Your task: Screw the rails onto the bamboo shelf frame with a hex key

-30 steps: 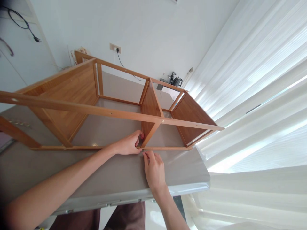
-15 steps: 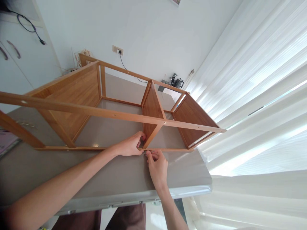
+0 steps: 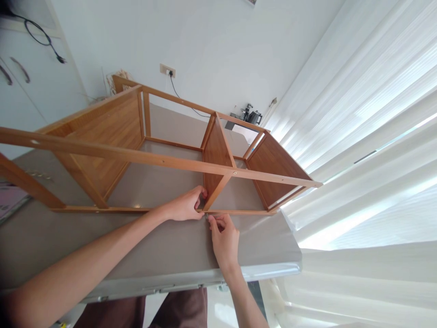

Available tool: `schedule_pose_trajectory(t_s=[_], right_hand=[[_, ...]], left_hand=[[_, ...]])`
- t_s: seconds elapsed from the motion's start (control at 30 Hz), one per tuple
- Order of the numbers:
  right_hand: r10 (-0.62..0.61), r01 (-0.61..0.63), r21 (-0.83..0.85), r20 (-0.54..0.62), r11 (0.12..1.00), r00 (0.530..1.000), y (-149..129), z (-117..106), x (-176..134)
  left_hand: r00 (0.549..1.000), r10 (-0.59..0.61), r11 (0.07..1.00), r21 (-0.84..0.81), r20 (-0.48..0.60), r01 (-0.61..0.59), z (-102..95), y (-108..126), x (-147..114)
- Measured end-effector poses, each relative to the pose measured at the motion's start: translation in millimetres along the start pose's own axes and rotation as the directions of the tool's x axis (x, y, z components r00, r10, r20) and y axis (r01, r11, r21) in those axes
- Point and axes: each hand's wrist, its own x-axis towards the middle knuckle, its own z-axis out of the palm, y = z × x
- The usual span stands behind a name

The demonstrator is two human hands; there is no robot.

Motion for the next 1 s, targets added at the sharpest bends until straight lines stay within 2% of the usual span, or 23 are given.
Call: schedule_pose_trajectory(t_s=[0.13,0.2,0.27,0.33,0.4,0.43,0.47,0.53,0.6,0.67,0.77,0.83,1.0], right_hand=[[-0.09,0.088,-0.092,-0.019,0.992,0.996,0,2,-1],[-0.202,0.194,-0.198,-0.021,0.961,0.979,3,3,-2],[-0.355,0.336,-0.328,0.004,0.883,0.935,6,4,-2],[-0.491,0.458,-0.441,0.044,0.772,0.87,8,6,-3],[-0.552,0.507,-0.505,0.07,0.699,0.831,8,7,-3],[-0.553,0.505,-0.514,0.07,0.693,0.83,7,8,-3],[-0.534,0.487,-0.508,0.062,0.71,0.843,6,8,-3],[-0.439,0.404,-0.452,0.029,0.795,0.898,2,8,-2],[-0.292,0.273,-0.346,-0.001,0.898,0.956,-2,6,0],[-0.141,0.137,-0.211,-0.007,0.968,0.99,-6,4,3],[0.016,-0.016,-0.031,0.015,0.999,1.0,-8,2,7],[0.073,-0.074,0.038,0.03,0.997,0.997,-7,1,9],[0.079,-0.08,0.06,0.015,0.995,0.997,-3,2,9]], left_hand=[[1.0,-0.009,1.0,-0.025,0.007,0.009,-1.5,2,0],[1.0,-0.01,0.999,-0.038,0.015,0.011,-2.0,3,1],[1.0,-0.007,0.999,-0.044,0.013,0.008,-2.2,4,1],[1.0,-0.001,0.999,-0.042,0.003,0.001,-2.0,4,2],[1.0,0.005,1.0,-0.03,-0.007,-0.005,-1.7,3,2],[1.0,0.005,1.0,-0.024,-0.01,-0.006,-1.6,3,2],[1.0,0.006,1.0,-0.019,-0.011,-0.006,-1.6,2,2],[1.0,0.008,1.0,-0.018,-0.009,-0.008,-1.8,3,1],[1.0,0.005,1.0,-0.029,0.0,-0.005,-2.6,5,1],[1.0,-0.007,0.999,-0.043,0.008,0.007,-3.8,7,0],[1.0,-0.018,0.998,-0.055,0.015,0.019,-5.6,10,0],[1.0,-0.018,0.998,-0.058,0.019,0.019,-6.0,11,0],[1.0,0.002,0.999,-0.051,0.013,-0.001,-3.9,6,1]])
